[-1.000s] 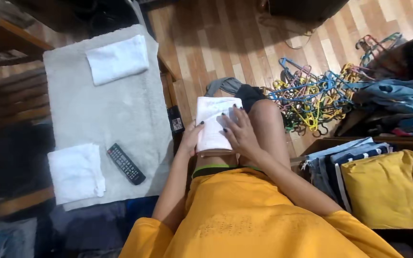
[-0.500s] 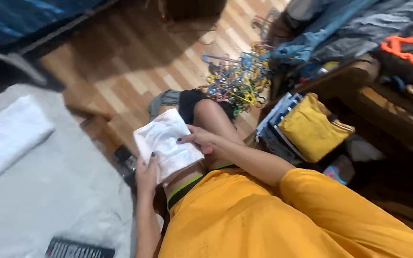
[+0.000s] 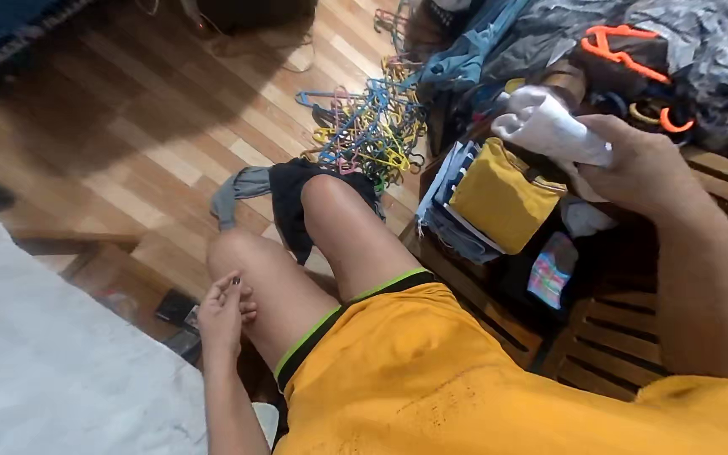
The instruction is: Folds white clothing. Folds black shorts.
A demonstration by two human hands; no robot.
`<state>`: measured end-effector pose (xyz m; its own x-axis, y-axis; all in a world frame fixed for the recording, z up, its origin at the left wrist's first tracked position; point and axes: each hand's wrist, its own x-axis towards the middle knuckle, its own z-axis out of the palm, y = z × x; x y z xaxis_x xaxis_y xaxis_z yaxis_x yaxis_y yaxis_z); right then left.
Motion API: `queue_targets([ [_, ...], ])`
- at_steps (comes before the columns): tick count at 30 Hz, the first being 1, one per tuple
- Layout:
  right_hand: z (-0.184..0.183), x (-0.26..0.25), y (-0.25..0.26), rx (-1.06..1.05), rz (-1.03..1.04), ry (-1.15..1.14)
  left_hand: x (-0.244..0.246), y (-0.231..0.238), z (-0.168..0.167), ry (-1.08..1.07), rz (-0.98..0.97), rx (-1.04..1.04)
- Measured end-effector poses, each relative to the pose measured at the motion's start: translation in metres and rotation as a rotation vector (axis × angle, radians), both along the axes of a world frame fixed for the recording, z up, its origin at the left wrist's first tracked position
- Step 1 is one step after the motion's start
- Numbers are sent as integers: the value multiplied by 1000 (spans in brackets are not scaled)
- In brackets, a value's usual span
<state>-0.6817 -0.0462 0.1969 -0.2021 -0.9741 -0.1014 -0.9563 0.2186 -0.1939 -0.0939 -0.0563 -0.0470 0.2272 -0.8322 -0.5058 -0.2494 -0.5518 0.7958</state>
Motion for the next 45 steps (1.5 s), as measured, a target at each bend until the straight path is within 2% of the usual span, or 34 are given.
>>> queue_targets([
  [2, -28, 8, 19, -51, -75, 183, -4, -3, 0, -27, -3, -1],
  [4, -87, 12, 40, -73, -115, 260, -9, -4, 1, -64, -7, -20],
  [7, -189, 24, 75, -72, -83, 211, -14, -3, 2, -106, -11, -47],
  [9, -227, 27, 92, -171, -52, 168, -14, -2, 3, -124, -22, -61],
  [13, -226, 15, 96, -298, 58, 153, -11, -1, 4, -152, -47, -82],
  [15, -228, 3, 96, -270, 128, 10, -10, -2, 5, -172, -39, -81],
  [17, -219, 1, 89, -319, 87, -126, -12, -3, 6, -187, -27, -94],
  [20, -214, 6, 69, -434, -34, 23, -18, 2, 10, -214, -3, -120],
  [22, -232, 8, 57, -304, -81, 112, -19, 3, 10, -234, 0, -132],
  [24, -244, 1, 44, -170, -139, 79, -20, 3, 11, -262, -7, -143],
  [28, -225, -21, 11, -22, -145, -58, -21, 0, 11, -306, -21, -156],
  [32, -212, -19, 9, 78, -124, -32, -23, -4, 14, -348, -38, -124],
  [34, -194, -3, 8, 148, -159, 43, -20, 0, 15, -369, -36, -107],
  [35, -180, 12, 4, 110, -158, 82, -18, 3, 15, -374, -31, -106],
  [37, -169, 48, -12, -237, -39, 94, -11, 10, 15, -385, -10, -116],
  [38, -173, 68, -25, -422, 43, -11, -7, 14, 15, -395, 2, -119],
  [39, -185, 88, -41, -535, 101, -217, -3, 19, 15, -408, 10, -119],
  [40, -206, 107, -59, -523, 97, -460, 0, 22, 17, -422, 15, -113],
  [41, -235, 124, -78, -412, 14, -711, 2, 25, 19, -439, 29, -106],
  [43, -306, 151, -111, -17, -388, -1211, 3, 33, 22, -462, 63, -96],
  [45, -371, 170, -126, 243, -896, -1509, 3, 43, 23, -497, 82, -77],
])
